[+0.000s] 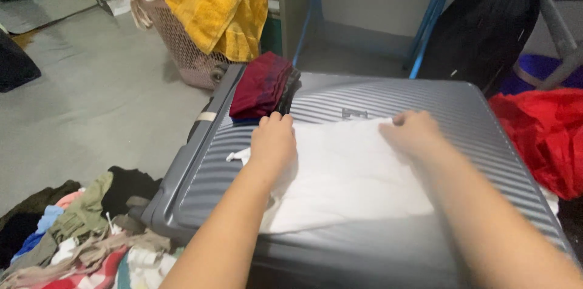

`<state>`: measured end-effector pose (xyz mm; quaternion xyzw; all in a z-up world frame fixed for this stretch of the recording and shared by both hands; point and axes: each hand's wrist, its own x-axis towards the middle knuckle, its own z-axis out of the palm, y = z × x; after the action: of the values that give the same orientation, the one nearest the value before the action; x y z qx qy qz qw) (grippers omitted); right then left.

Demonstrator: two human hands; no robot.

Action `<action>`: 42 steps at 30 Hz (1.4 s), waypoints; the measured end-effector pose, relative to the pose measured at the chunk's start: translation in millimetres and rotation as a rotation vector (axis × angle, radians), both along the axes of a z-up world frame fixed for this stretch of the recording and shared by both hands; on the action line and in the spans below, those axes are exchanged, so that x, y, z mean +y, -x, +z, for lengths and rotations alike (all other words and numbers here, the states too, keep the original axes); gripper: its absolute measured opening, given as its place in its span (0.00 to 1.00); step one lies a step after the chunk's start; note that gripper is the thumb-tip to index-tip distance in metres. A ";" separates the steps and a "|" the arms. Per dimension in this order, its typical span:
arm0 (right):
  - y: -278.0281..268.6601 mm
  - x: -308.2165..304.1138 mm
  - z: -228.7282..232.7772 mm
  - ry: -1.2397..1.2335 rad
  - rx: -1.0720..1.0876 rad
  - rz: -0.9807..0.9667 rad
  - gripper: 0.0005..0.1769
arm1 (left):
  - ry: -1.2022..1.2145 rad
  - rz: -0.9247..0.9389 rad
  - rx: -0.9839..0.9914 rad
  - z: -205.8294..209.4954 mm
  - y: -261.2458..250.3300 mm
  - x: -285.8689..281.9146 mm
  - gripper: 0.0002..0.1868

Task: The person folds clothes and personal items by hand, using the lid of a suitcase as a work surface.

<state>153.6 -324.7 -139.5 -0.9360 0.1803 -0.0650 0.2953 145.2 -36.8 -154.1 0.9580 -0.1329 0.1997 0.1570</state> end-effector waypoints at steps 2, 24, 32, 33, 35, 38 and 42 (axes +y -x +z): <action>-4.8 2.2 -8.2 0.119 -0.034 0.075 0.21 | -0.055 -0.038 -0.004 -3.1 -15.7 -3.6 0.17; 49.6 -12.3 33.1 -0.576 0.007 0.460 0.22 | -0.041 -0.456 -0.263 -0.8 -27.9 28.4 0.34; 64.3 -7.9 42.9 -0.563 0.004 0.304 0.19 | -0.312 -0.318 0.081 24.6 -36.4 20.6 0.14; 66.1 -10.2 41.5 -0.521 0.001 0.292 0.19 | -0.291 -0.338 0.116 30.6 -30.8 27.5 0.11; 67.5 -16.8 36.7 -0.515 0.014 0.270 0.15 | -0.197 -0.354 0.163 40.1 -15.7 38.4 0.11; 62.8 -29.9 31.0 -0.394 -0.042 0.408 0.17 | -0.054 -0.369 0.186 40.6 27.9 51.9 0.12; 77.4 -24.9 41.8 0.146 -0.045 0.587 0.20 | -0.114 -0.384 0.249 45.6 64.4 55.5 0.11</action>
<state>76.2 -349.6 -97.7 -0.9651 -0.1099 -0.0103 0.2375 80.7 18.6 -108.5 0.9397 -0.3033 0.0388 0.1529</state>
